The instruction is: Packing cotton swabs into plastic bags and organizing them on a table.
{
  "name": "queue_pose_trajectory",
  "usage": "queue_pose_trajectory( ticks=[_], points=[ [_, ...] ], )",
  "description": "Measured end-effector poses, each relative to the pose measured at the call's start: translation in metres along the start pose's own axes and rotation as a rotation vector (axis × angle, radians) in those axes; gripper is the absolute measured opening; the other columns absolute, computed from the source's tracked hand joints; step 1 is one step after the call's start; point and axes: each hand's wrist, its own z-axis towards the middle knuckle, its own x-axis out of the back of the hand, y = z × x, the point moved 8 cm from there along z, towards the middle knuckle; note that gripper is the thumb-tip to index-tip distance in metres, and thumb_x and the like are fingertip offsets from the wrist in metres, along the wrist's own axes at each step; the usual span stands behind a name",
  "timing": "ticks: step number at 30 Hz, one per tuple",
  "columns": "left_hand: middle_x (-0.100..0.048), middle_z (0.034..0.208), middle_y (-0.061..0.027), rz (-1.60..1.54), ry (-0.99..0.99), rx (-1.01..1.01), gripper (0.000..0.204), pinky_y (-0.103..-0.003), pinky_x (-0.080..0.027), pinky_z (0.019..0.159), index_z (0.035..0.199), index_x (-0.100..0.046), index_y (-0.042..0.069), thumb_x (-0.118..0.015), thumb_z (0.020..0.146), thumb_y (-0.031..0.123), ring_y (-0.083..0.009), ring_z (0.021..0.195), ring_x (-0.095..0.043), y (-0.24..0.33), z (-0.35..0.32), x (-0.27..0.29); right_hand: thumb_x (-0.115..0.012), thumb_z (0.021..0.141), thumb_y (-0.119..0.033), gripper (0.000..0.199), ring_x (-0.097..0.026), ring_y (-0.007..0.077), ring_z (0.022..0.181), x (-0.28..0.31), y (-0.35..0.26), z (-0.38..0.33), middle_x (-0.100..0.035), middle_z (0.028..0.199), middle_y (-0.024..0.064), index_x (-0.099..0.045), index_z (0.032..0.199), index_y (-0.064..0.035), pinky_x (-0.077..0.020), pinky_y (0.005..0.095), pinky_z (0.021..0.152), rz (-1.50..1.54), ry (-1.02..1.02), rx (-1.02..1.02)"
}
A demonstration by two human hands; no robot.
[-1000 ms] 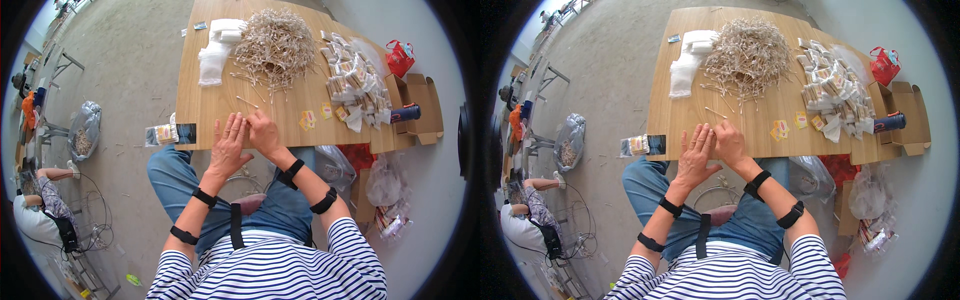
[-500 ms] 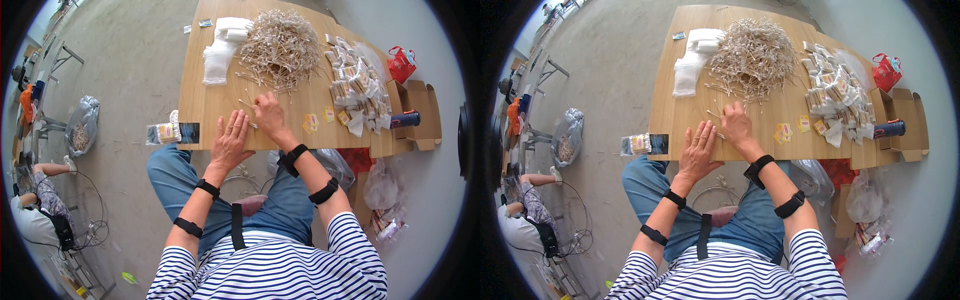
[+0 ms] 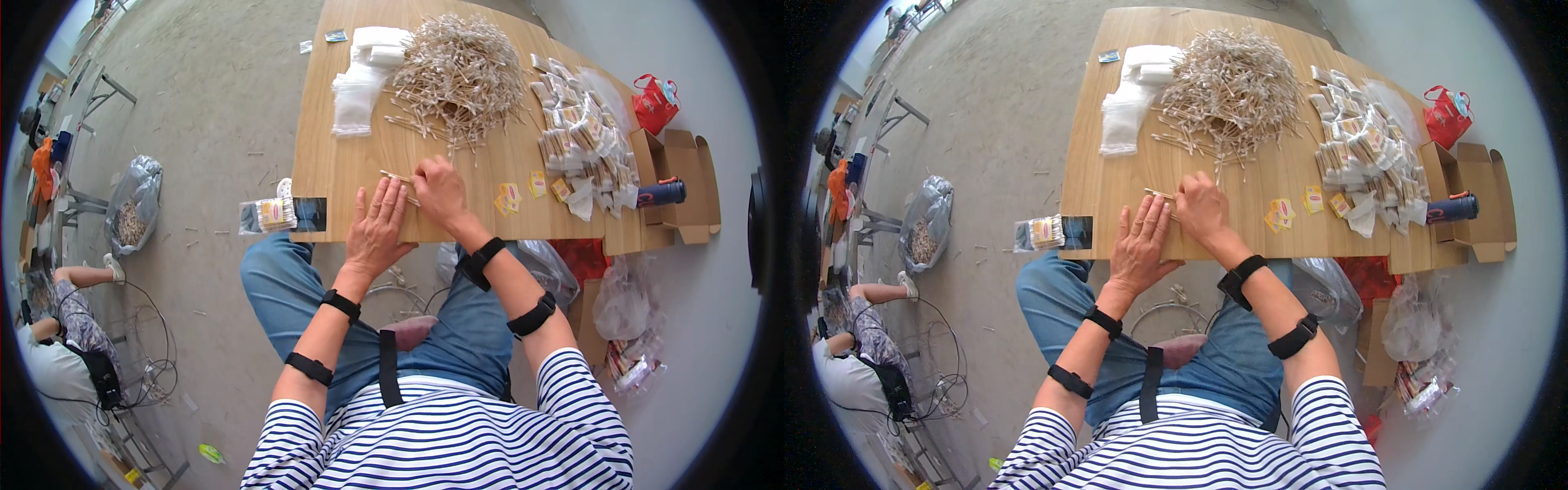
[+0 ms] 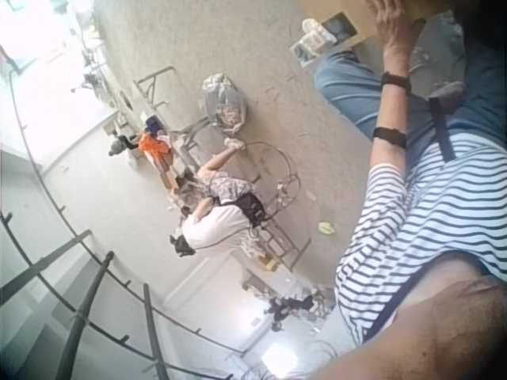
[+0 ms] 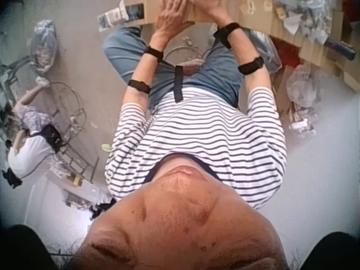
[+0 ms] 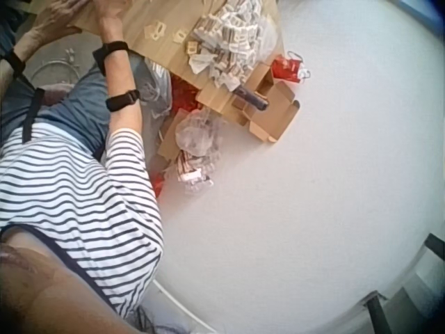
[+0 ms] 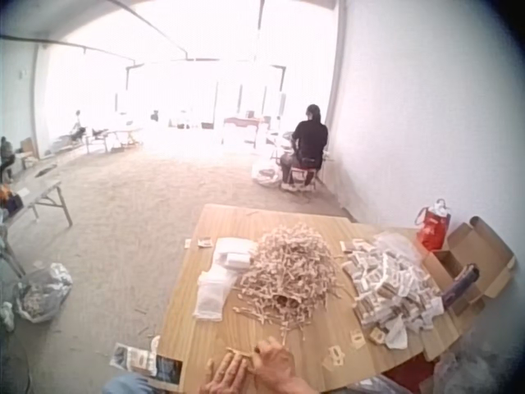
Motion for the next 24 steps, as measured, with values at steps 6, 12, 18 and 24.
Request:
queue_pose_trajectory(
  ticks=[6,12,18,24],
  points=[
    [-0.030,0.158,-0.0110,-0.022,0.017,-0.015,0.111,-0.054,-0.016,0.120,0.150,-0.033,0.004,-0.080,0.063,0.055,-0.0258,0.149,-0.022,0.003,0.002,0.003,-0.062,0.081,-0.012,0.007,-0.063,0.0354,0.085,-0.014,0.007,0.017,-0.063,0.089,0.0140,-0.064,0.079,-0.0056,-0.0515,0.0451,0.075,-0.073,0.007,-0.046],
    [-0.030,0.158,-0.0108,-0.027,0.022,0.003,0.110,-0.054,-0.016,0.120,0.150,-0.034,0.005,-0.080,0.063,0.054,-0.0258,0.149,-0.023,0.002,0.001,0.001,-0.061,0.082,-0.009,0.005,-0.065,0.0365,0.086,-0.005,0.021,0.014,-0.064,0.093,0.0145,-0.066,0.083,-0.0084,-0.0531,0.0453,0.075,-0.057,-0.027,-0.057],
    [-0.031,0.158,-0.0121,-0.033,0.023,0.007,0.112,-0.055,-0.015,0.121,0.149,-0.035,0.004,-0.082,0.060,0.051,-0.0252,0.149,-0.023,0.002,0.001,0.004,-0.061,0.084,-0.010,0.006,-0.065,0.0360,0.086,0.000,0.015,-0.002,-0.063,0.090,0.0141,-0.067,0.084,-0.0090,-0.0530,0.0453,0.074,-0.015,0.013,-0.054],
    [-0.026,0.159,-0.0137,-0.047,-0.060,0.005,0.121,-0.054,-0.008,0.122,0.152,-0.030,0.002,-0.086,0.056,0.050,-0.0269,0.151,-0.017,0.004,0.004,0.014,-0.060,0.085,-0.010,0.007,-0.065,0.0383,0.082,-0.009,-0.003,-0.013,-0.063,0.091,0.0162,-0.067,0.084,-0.0077,-0.0528,0.0473,0.073,0.044,-0.030,0.015]
  ],
)
